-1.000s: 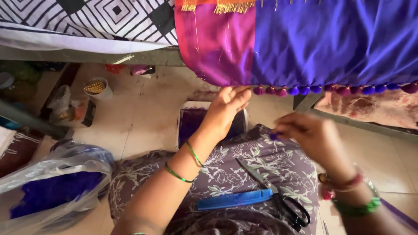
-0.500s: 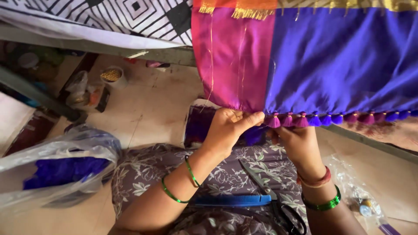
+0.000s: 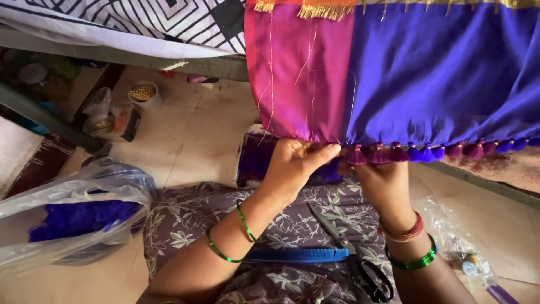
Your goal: The recorder is seen preparing purple tassels and sewing them onto the edge of a colorful fabric piece, likely a saree.
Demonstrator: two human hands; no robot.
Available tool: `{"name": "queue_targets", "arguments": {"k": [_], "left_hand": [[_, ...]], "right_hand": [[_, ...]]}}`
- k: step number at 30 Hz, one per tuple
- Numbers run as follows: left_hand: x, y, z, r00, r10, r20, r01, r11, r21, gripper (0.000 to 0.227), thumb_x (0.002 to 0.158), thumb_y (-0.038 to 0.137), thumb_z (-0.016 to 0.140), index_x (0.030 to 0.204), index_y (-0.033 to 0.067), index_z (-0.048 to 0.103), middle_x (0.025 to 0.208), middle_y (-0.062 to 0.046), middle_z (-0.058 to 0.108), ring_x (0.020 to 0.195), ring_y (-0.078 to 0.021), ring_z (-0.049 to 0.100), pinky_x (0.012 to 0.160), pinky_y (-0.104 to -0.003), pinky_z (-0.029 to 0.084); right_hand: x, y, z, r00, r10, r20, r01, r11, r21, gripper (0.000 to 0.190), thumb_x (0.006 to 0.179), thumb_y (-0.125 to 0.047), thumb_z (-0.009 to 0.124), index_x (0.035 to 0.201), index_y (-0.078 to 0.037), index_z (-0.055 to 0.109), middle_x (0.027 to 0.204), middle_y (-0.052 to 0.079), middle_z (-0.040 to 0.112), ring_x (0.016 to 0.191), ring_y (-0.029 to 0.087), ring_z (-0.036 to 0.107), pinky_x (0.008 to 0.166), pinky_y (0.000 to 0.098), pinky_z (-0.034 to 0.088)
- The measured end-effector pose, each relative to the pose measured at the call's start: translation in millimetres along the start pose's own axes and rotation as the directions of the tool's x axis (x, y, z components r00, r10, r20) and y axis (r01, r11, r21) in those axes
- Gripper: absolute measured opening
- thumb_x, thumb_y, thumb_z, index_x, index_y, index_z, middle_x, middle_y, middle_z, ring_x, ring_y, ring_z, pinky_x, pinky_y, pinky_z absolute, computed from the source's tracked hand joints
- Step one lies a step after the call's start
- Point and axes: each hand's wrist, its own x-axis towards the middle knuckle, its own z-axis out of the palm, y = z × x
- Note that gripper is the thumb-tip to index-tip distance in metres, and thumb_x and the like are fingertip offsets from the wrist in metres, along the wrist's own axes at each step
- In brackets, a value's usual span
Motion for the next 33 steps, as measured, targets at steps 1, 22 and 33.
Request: {"name": "queue_targets", "arguments": {"k": [1,22,33], "left_hand": [[-1.0,-12.6,-7.5,1.000,0.003,0.001,-0.003,1.000,0.000,0.017,0.094,0.011,0.073,0.105,-0.0017,0.073,0.099,-0.002,0.072,0.088,-0.0071,0.063,0.080,-0.026,0.052],[3.4,-4.2,-4.9,0.998,-0.016,0.054,0.023,0.989,-0.144,0.023,0.100,0.021,0.067,0.101,0.0003,0.076,0.094,0.001,0.075,0.087,-0.0054,0.067,0.081,-0.023,0.051],[8.1,-10.2,-13.4,0.981,-0.178,-0.072,0.147,0.938,-0.315,0.021,0.099,0.017,0.068,0.090,-0.0001,0.076,0.082,0.001,0.073,0.071,-0.0039,0.063,0.065,-0.021,0.045]], "right_hand": [[-0.5,-0.7,3.8,1.000,-0.003,0.001,0.003,1.000,-0.001,0.004,0.097,0.006,0.063,0.097,0.005,0.067,0.082,0.009,0.071,0.073,0.016,0.071,0.066,0.0305,0.059],[25.5,-123.5,38.9,0.860,-0.499,0.107,0.408,0.545,-0.732,0.019,0.075,0.005,0.077,0.093,0.004,0.072,0.103,0.016,0.071,0.108,0.035,0.070,0.088,0.0407,0.055],[10.1,-97.6,61.7,0.884,-0.461,0.077,0.404,0.669,-0.624,0.012,0.091,0.010,0.075,0.101,0.004,0.070,0.108,0.012,0.073,0.097,0.018,0.074,0.080,0.0280,0.060]]}}
